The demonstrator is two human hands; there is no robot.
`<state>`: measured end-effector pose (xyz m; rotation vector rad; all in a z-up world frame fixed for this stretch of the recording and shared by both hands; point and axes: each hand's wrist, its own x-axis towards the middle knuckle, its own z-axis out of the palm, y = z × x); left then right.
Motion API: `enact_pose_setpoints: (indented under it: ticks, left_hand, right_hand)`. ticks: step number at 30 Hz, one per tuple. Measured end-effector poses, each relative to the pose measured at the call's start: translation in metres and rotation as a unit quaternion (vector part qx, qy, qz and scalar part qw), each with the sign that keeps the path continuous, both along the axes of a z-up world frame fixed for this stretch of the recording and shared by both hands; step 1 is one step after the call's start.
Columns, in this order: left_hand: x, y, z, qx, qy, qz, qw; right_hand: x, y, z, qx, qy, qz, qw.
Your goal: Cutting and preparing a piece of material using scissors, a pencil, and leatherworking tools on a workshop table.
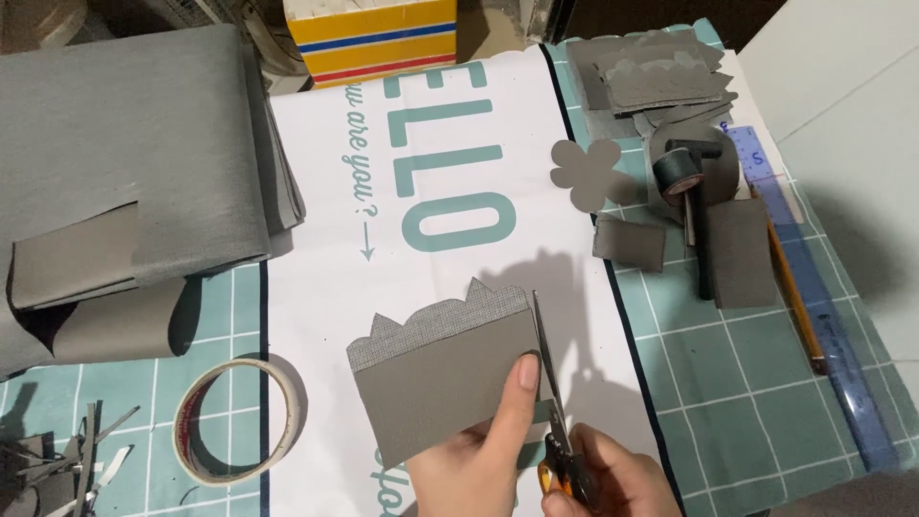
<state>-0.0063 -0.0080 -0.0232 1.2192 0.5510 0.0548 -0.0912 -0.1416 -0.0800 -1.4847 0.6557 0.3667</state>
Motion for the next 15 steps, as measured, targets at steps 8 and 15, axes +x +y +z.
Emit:
enact_pose_setpoints:
  ticks: [8,15]
  left_hand:
    - [0.0010,0.0013,0.0019,-0.003,0.025,-0.008,1.000]
    - [0.0010,0.0022,0.0011,0.020,0.005,-0.017,1.000]
  right_hand:
    - [0.0018,-0.0025,0.0005,-0.031,0.009,0.012,0.999]
    - [0.0028,0.0046,0.0010,-0.038,-0.001,-0.015,0.999]
